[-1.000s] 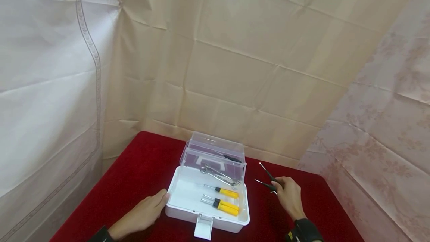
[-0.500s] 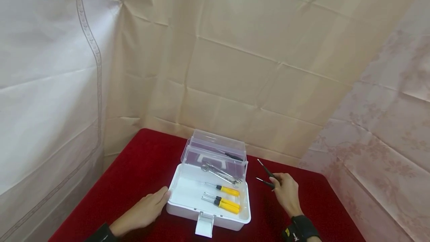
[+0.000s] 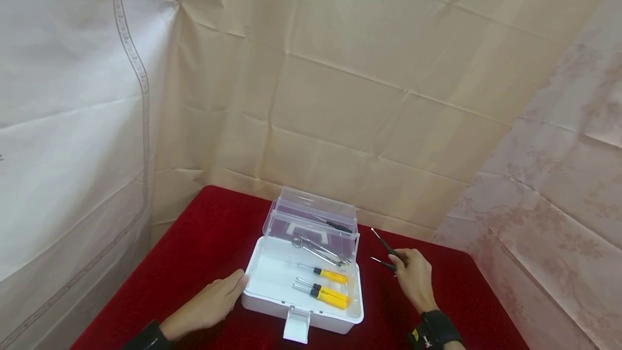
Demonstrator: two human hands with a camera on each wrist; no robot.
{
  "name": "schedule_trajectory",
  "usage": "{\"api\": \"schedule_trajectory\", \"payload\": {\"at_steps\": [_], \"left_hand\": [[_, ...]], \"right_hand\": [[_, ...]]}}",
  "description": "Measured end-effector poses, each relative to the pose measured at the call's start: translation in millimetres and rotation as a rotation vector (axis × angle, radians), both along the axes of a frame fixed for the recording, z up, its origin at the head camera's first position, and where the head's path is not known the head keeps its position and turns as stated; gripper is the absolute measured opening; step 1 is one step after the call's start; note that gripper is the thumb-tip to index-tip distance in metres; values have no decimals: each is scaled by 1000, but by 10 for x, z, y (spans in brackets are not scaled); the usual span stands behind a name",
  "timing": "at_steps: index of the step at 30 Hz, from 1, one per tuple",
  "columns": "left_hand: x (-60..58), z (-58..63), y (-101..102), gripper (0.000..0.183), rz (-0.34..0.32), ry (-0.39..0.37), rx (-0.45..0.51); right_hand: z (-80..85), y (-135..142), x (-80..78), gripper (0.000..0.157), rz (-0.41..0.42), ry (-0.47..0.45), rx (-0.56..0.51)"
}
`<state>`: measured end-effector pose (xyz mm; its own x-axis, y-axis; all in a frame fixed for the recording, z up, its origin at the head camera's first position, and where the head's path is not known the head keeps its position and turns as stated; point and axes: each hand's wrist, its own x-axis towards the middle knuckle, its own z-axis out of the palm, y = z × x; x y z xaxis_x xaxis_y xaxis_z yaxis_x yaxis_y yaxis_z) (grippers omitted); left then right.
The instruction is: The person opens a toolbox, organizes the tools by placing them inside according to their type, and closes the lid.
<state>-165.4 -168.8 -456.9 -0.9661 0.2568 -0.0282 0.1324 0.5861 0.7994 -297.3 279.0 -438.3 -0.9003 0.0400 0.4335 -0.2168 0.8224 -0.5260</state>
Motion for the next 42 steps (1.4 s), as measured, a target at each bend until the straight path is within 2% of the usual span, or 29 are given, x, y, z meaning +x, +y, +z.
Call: {"api": "schedule_trajectory", "payload": {"at_steps": [6, 13, 27, 32, 42], "left_hand": [[1, 4, 8, 30, -13, 1, 0], [-7, -9, 7, 31, -19, -2, 7], [14, 10, 10, 38, -15, -34, 5], [21, 12, 17, 41, -14, -48, 12], [9, 30, 0, 34, -3, -25, -3]], "right_hand": [[24, -37, -2, 14, 5, 23, -14], [47, -94, -33, 15, 18, 89, 33], [62, -224, -70, 14, 38, 87, 33], [60, -251, -86, 14, 52, 115, 33], [92, -326, -132, 13, 80, 183, 6]]}}
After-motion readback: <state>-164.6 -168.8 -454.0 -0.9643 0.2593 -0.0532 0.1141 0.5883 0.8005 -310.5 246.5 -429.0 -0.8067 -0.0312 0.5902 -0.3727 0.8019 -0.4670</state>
